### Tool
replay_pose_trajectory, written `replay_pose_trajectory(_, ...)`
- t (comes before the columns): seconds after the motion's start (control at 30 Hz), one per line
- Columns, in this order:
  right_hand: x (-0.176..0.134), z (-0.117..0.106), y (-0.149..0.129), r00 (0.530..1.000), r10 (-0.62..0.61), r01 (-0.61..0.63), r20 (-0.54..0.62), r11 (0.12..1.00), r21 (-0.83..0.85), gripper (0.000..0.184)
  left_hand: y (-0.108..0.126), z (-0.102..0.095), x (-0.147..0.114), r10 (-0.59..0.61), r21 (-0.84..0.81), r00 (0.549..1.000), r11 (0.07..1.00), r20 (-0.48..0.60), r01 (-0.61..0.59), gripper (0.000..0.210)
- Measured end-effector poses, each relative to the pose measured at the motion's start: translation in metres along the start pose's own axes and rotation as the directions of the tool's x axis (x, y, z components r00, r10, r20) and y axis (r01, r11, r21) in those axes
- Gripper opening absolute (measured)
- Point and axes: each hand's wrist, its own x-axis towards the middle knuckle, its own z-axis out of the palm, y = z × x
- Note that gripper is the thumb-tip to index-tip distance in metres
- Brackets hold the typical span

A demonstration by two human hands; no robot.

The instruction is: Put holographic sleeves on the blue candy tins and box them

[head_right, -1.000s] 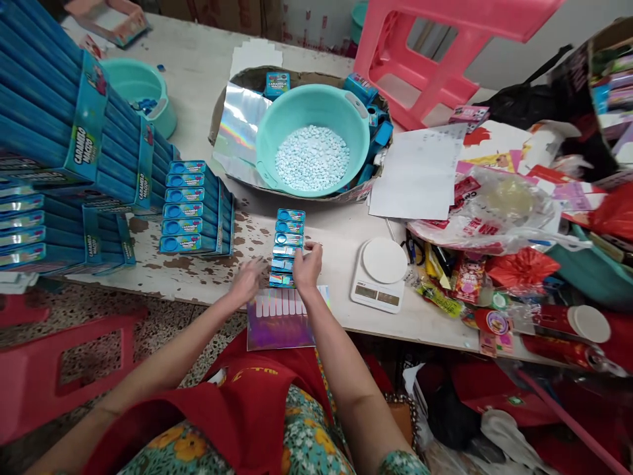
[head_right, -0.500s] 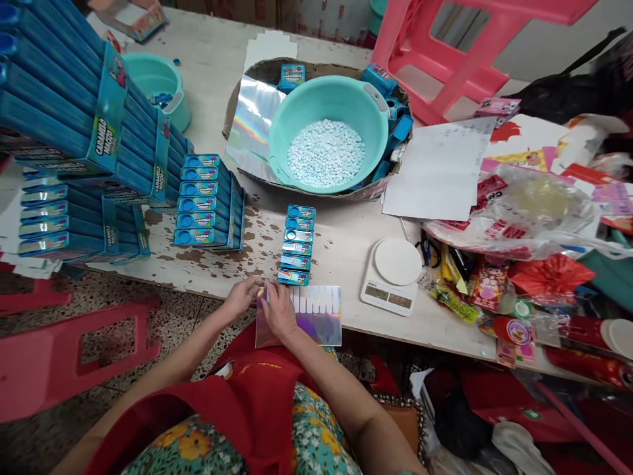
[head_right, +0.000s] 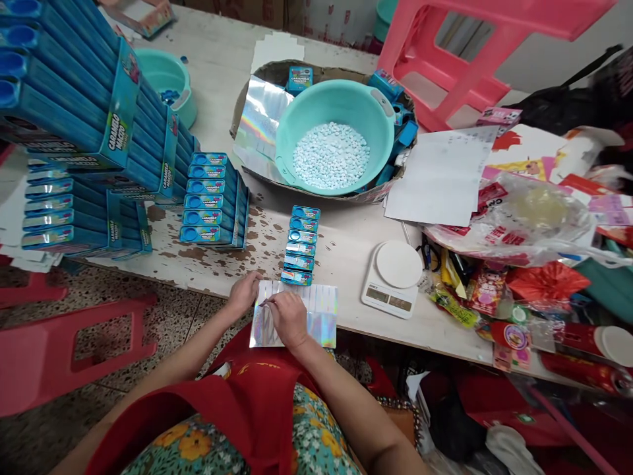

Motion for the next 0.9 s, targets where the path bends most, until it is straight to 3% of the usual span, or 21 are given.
replay_pose_trajectory(0.1,0.01,-0.032,-0.019,0.986,0.148,-0.125,-0.078,0.962,0.245,0.014,0.018,-0.019,-0.009,0.064,-0.227,0.995,0.971,-0.077,-0.079,0.027)
replay_pose_trajectory(0.17,0.017,-0.047,-0.026,0.972,0.22,-0.177,-0.077,0.912,0.369,0.015,0.034,-0.031,-0.015,0.13,-0.42,0.989,0.903,0.065,-0.091,0.033)
replay_pose_trajectory(0.23,0.025,-0.056,-0.027,0.957,0.278,-0.216,-0.08,0.87,0.444,0.016,0.051,-0.039,-0.017,0.187,-0.516,0.948,0.856,0.256,-0.03,0.031)
replay_pose_trajectory(0.3,0.036,-0.057,-0.021,0.929,0.347,-0.25,-0.129,0.845,0.472,0.017,0.066,-0.043,-0.009,0.2,-0.529,0.917,0.849,0.344,0.014,0.025)
replay_pose_trajectory(0.5,0.094,-0.049,0.018,0.765,0.493,-0.304,-0.414,0.843,0.443,0.018,0.092,-0.054,0.058,0.263,-0.459,0.926,0.881,0.27,-0.116,0.026)
replay_pose_trajectory(0.67,0.132,-0.046,0.042,0.725,0.528,-0.352,-0.443,0.836,0.421,0.014,0.098,-0.055,0.107,0.288,-0.37,0.937,0.907,0.199,-0.201,0.017)
replay_pose_trajectory(0.8,0.143,-0.04,0.053,0.716,0.528,-0.383,-0.456,0.844,0.375,0.01,0.092,-0.04,0.125,0.299,-0.352,0.927,0.913,0.228,-0.208,0.011)
replay_pose_trajectory(0.9,0.143,-0.04,0.058,0.702,0.547,-0.405,-0.457,0.833,0.376,0.013,0.082,-0.025,0.128,0.238,-0.329,0.952,0.93,0.193,-0.166,0.015)
